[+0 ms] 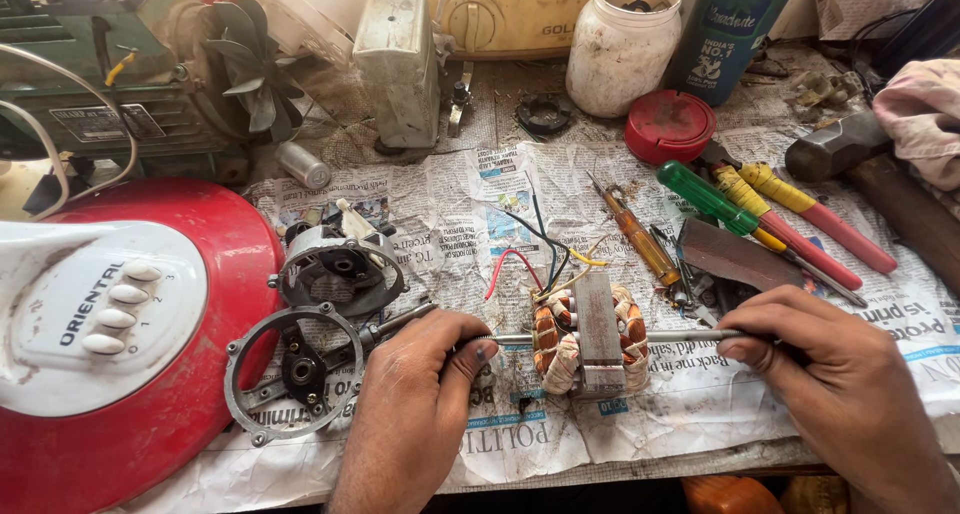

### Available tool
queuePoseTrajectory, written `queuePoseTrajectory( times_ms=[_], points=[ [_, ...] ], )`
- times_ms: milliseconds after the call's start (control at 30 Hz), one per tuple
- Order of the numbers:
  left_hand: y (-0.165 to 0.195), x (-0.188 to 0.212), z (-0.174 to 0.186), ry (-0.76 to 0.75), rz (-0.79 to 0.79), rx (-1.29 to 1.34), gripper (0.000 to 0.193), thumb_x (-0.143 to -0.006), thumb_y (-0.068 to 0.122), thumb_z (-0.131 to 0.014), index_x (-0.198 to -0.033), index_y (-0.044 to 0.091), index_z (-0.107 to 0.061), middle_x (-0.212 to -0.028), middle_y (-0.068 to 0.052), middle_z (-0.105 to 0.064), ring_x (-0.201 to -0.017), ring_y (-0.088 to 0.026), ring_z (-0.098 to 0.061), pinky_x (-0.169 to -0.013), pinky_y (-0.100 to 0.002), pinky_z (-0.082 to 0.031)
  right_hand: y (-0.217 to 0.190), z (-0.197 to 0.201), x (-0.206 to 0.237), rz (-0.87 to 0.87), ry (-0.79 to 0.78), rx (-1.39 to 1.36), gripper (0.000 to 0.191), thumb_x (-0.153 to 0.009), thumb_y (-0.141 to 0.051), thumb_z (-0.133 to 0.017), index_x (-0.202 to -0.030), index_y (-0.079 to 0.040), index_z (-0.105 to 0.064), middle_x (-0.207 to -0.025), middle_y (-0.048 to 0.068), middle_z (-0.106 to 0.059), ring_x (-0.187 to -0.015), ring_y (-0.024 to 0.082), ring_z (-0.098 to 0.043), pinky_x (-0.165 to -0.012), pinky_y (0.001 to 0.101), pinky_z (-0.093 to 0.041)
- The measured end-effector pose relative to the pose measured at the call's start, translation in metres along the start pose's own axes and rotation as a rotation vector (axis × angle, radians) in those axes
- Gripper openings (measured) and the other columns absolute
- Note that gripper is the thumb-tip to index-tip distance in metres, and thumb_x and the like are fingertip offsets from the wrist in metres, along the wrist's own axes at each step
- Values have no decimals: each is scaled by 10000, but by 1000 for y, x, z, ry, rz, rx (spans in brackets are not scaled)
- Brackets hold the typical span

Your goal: The person threads a long threaded rod through the wound stator of a disassembled fan motor, then holds the stator and works the rod and shaft into the central bore, twisting and pushing to seat the rotor shaft through the windings on a newspaper-covered workbench.

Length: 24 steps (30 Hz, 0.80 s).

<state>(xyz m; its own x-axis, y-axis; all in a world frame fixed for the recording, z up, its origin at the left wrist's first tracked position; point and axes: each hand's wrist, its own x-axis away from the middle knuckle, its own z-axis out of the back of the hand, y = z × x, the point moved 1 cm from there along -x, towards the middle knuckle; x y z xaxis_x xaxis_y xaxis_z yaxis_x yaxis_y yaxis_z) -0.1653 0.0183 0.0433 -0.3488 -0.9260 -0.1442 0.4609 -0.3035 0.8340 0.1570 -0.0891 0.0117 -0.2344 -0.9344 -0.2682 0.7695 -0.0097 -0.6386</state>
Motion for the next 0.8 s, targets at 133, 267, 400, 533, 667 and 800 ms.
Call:
queuePoseTrajectory(
  times_ms=[133,267,400,533,667,800],
  points=[
    [3,-1,-1,-12,44,-114,241,-1006,233,-662,-950,2,-703,-770,-149,-680,-665,-244,-608,-639,-377,-487,-1,0,-5,-103,-65,130,196,-997,-190,-671,-983,-17,-760,-1003,35,-723,-829,165,-663,-742,314,-533],
    [6,0,3,0,80,89,301,-870,201,-746,-1116,38,-688,-848,-80,-718,-622,-182,-602,-580,-335,-519,-4,3,-2,-48,-25,14,263,-872,-187,-742,-1098,-55,-770,-978,47,-715,-812,142,-683,-690,297,-544],
    [4,2,7,-27,107,166,318,-847,119,-727,-1154,49,-682,-887,-53,-750,-650,-147,-608,-585,-315,-531,-6,0,2,4,1,-39,270,-818,-154,-810,-1057,-41,-754,-1024,55,-703,-809,128,-690,-667,281,-544],
    [0,2,6,-2,71,121,170,-864,103,-703,-1016,28,-718,-843,-76,-773,-697,-161,-713,-622,-319,-551,-8,-2,4,98,19,-55,190,-865,-134,-771,-1037,-53,-766,-1028,36,-705,-824,113,-684,-673,258,-535],
    [-2,3,0,29,-6,-30,180,-941,190,-665,-967,17,-713,-866,-120,-746,-787,-253,-716,-688,-360,-532,-13,-2,1,-6,38,100,169,-890,-140,-746,-1016,-27,-757,-967,37,-713,-802,139,-657,-679,288,-516],
    [1,5,1,58,-74,7,245,-995,236,-617,-1000,4,-694,-896,-136,-734,-811,-267,-709,-715,-373,-538,-22,-1,-2,14,37,149,189,-898,-158,-711,-1025,-22,-744,-934,41,-714,-824,143,-650,-712,296,-535]
  ],
)
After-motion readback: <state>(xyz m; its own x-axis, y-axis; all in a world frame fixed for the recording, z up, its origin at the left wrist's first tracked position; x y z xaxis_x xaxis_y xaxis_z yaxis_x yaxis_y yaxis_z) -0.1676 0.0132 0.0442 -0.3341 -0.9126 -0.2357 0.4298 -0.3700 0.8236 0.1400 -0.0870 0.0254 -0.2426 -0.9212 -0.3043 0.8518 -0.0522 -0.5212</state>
